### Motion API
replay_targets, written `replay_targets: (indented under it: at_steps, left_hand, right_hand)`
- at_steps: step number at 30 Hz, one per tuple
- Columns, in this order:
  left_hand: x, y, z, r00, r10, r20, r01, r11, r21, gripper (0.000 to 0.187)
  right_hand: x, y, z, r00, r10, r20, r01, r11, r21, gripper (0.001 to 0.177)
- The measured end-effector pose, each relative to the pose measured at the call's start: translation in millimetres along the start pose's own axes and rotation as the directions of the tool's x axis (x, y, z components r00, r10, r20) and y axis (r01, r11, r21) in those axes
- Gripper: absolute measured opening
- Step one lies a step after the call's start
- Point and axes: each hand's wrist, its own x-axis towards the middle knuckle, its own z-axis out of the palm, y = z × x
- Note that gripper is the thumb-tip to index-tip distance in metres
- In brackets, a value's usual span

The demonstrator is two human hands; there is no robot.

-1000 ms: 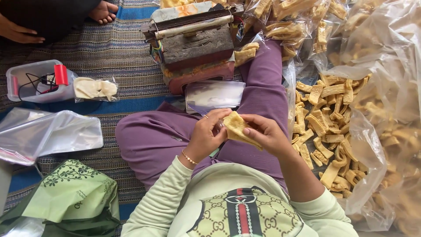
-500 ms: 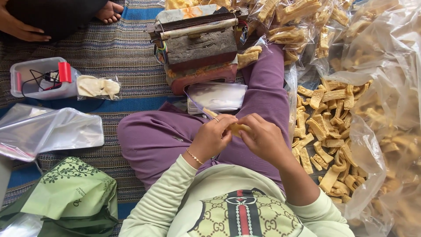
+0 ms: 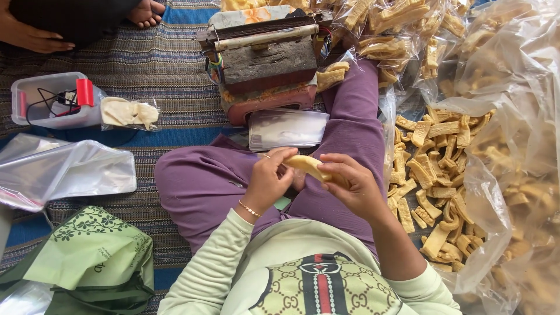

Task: Manually packaging small snack pieces into individual plastic bags while sitting on the floor.

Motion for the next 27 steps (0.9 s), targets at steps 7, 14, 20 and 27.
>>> replay_targets:
  at_steps: [7, 14, 20, 27]
  left_hand:
    - [2, 20, 11, 0.980, 0.170, 0.107, -0.169, 0.985, -0.023, 0.052]
    - [-1, 8, -4, 0.998, 0.056, 0.016, -0.056, 0.998, -0.011, 0.052]
    - [-3, 26, 10, 0.996, 0.063, 0.068, -0.058, 0.995, -0.075, 0.054]
    - [3, 36, 3, 0.977, -0.158, 0.142, 0.201, 0.908, -0.368, 0.059]
  right_hand:
    - [4, -3, 13, 0.998, -0.027, -0.051, 0.019, 0.988, -0.152, 0.040]
    - [-2, 10, -25, 0.971, 0.005, -0.240, -0.029, 0.995, -0.094, 0.031]
    - [7, 6, 3, 0.928, -0.202, -0.314, 0.140, 0.968, -0.208, 0.017]
    - [16, -11, 16, 0.926, -0.363, -0.109, 0.307, 0.887, -0.345, 0.041]
